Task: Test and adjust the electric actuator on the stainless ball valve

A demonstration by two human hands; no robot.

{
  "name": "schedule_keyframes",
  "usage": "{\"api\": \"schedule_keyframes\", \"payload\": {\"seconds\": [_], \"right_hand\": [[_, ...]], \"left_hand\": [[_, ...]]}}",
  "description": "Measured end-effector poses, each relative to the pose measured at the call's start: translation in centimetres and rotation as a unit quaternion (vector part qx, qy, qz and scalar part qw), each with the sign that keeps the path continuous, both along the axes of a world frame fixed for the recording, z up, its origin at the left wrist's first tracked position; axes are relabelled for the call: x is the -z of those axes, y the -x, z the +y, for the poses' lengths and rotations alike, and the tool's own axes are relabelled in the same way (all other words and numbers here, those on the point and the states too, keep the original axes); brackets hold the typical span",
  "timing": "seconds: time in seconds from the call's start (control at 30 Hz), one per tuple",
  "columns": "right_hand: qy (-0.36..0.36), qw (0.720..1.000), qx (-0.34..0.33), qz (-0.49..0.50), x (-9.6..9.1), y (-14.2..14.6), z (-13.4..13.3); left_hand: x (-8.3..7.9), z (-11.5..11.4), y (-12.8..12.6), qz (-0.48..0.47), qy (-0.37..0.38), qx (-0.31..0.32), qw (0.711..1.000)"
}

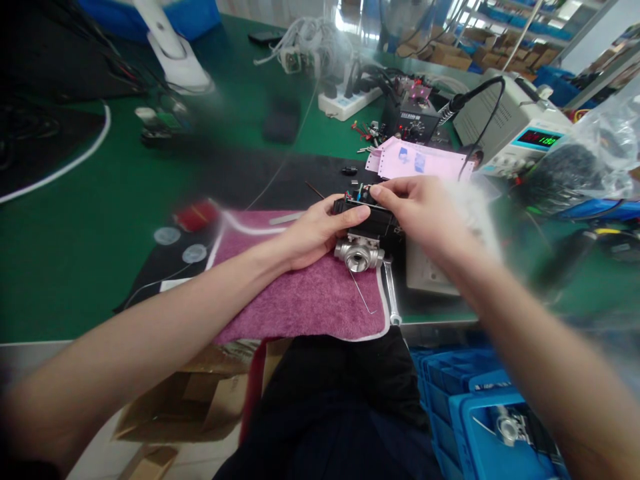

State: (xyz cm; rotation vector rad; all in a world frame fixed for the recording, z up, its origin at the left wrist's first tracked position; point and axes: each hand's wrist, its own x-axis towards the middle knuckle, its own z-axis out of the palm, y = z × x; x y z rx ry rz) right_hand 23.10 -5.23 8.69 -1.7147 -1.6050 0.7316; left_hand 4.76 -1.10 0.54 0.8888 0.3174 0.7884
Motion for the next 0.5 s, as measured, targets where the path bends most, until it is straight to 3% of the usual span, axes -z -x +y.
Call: {"api": "schedule_keyframes", "payload": {"seconds": [0.5], "right_hand": [[-0.005,1.000,0.017,-0.011,-0.07,0.29,-0.19]], "left_hand": [[0.03,-0.17,-0.18,0.010,0.002,-0.024,1.000]]}}
